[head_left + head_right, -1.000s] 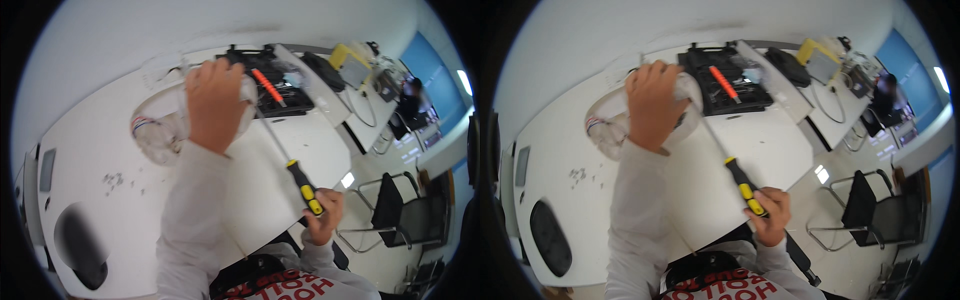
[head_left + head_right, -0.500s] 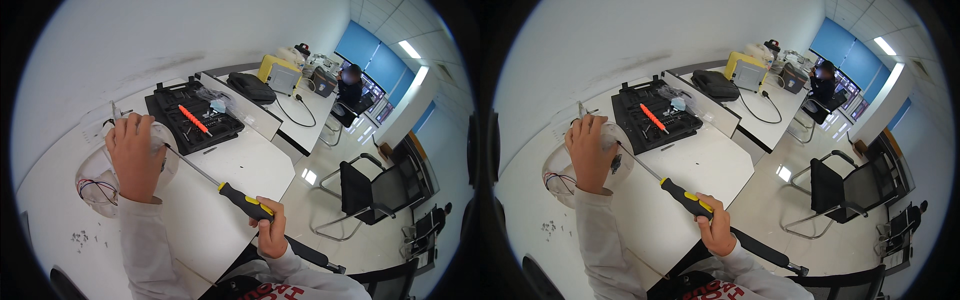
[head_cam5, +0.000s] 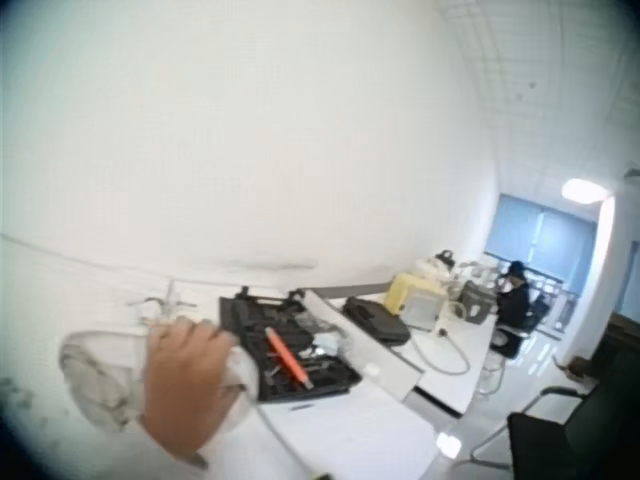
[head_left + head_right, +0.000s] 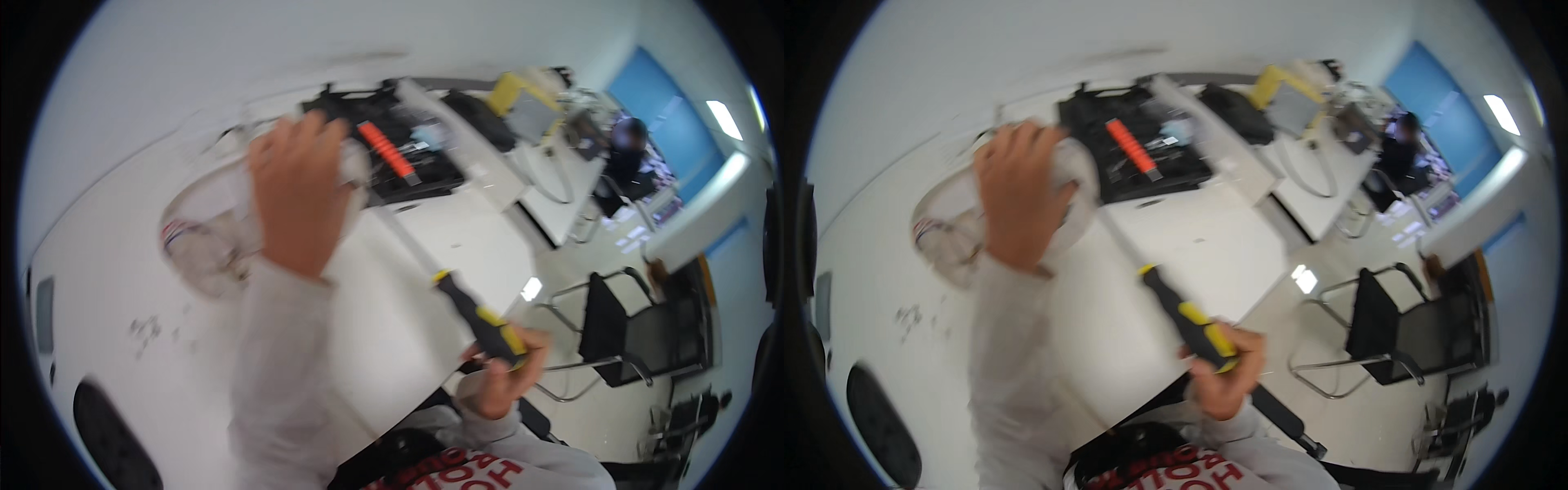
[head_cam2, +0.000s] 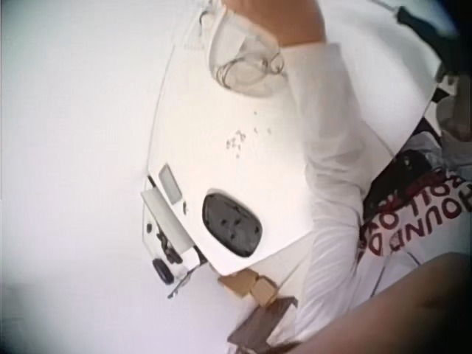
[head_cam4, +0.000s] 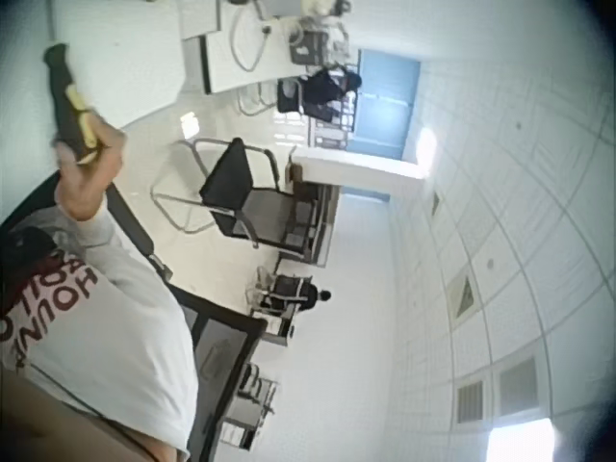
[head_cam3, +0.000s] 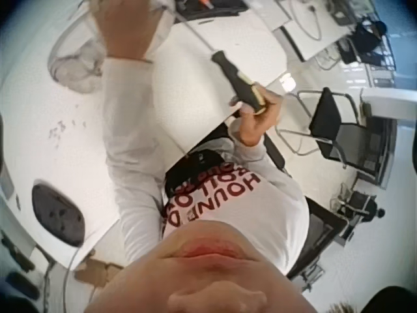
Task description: The person uses a screwdriver to remove screws from the bottom cover of a black electronic device. They remove the cover to reveal internal wiring and continue to unscrew components inside the device's housing.
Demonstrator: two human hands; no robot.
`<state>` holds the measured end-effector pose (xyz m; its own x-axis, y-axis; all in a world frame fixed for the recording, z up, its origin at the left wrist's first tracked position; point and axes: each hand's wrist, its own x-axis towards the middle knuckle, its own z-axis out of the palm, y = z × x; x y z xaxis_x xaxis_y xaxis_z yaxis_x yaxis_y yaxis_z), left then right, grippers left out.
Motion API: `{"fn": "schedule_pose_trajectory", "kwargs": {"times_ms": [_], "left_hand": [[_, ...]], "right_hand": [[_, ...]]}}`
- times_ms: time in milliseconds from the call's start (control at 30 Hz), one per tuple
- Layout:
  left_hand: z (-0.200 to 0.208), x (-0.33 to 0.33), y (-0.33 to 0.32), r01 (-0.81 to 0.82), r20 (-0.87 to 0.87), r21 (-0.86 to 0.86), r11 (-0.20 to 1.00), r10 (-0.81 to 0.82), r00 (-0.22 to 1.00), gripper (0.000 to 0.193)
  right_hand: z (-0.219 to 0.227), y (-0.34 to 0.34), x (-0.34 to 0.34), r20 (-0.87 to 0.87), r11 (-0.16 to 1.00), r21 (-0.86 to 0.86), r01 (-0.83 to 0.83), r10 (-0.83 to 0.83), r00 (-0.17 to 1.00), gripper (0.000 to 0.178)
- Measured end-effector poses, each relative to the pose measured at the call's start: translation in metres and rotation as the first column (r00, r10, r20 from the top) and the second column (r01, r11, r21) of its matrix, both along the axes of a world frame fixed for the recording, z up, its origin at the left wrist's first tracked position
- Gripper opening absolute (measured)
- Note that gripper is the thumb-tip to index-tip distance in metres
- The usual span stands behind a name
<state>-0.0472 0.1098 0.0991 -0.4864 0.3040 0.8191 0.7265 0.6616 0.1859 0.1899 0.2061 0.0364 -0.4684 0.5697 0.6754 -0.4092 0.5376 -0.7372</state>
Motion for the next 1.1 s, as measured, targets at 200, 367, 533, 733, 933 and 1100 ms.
{"fn": "schedule_pose_trajectory", "kwargs": {"times_ms": [200, 367, 533, 733, 933, 1100], "left_hand": [[-0.009, -0.011, 0.005, -0.028, -0.007, -0.029, 0.999, 0.028, 1.000, 0.046], [-0.010, -0.012, 0.002, -0.042, -0.026, -0.028, 0.999, 0.042, 0.999, 0.044], [-0.016, -0.013, 0.008, -0.021, -0.029, -0.026, 0.999, 0.020, 0.999, 0.045], [-0.012, -0.013, 0.007, -0.045, -0.027, -0.025, 0.999, 0.045, 0.999, 0.045], [-0.011, -0.012, 0.006, -0.041, -0.016, -0.049, 0.998, 0.041, 0.999, 0.044], [-0.013, -0.014, 0.005, -0.019, -0.046, -0.018, 1.000, 0.018, 0.999, 0.044]], "right_hand": [[0.004, -0.002, -0.016, 0.009, 0.985, -0.002, 0.171, -0.170, 0.985, 0.060], [0.006, 0.009, -0.017, 0.043, 0.982, 0.041, 0.186, -0.188, 0.981, 0.057], [-0.002, 0.012, -0.014, 0.052, 0.981, 0.062, 0.184, -0.187, 0.981, 0.054], [0.003, 0.013, -0.012, 0.085, 0.984, 0.175, 0.040, -0.055, 0.995, 0.039], [-0.007, 0.019, -0.012, 0.102, 0.983, 0.181, -0.021, 0.002, 0.995, 0.037], [-0.009, 0.015, -0.015, 0.068, 0.985, 0.150, -0.082, 0.073, 0.995, 0.040]]}}
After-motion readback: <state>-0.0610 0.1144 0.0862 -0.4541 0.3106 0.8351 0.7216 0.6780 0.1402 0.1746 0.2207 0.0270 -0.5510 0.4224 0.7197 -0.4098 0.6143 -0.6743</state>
